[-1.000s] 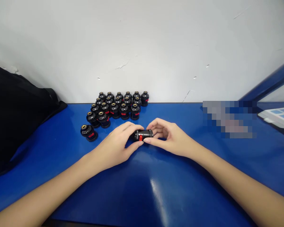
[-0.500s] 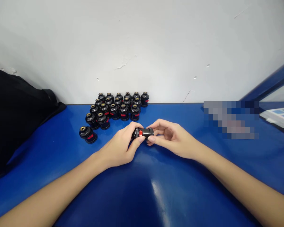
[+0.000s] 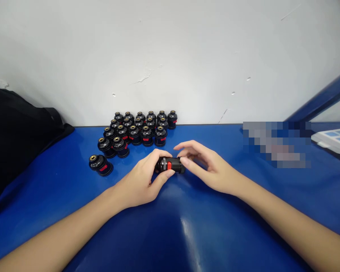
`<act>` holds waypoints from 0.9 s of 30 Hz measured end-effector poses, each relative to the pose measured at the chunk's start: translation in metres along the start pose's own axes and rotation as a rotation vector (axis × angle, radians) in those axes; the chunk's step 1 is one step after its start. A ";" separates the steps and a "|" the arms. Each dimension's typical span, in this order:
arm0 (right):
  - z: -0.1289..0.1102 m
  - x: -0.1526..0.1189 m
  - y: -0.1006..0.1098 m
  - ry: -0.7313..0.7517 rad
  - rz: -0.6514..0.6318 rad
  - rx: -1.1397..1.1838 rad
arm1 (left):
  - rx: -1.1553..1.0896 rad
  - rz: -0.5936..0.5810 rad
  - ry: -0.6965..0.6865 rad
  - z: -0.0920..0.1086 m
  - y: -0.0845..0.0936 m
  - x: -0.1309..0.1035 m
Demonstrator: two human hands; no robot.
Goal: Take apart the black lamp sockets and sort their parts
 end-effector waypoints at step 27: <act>0.002 -0.007 0.001 -0.050 -0.089 -0.074 | 0.011 0.020 -0.003 -0.002 -0.002 -0.002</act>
Point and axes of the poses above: each hand's wrist, its own x-axis towards the middle knuckle, its own y-axis out of the back of the hand, z = x × y, the point moved 1 cm from there along x, towards the middle knuckle, and after that the axes turned 15 degrees about x, right-handed, at the moved point
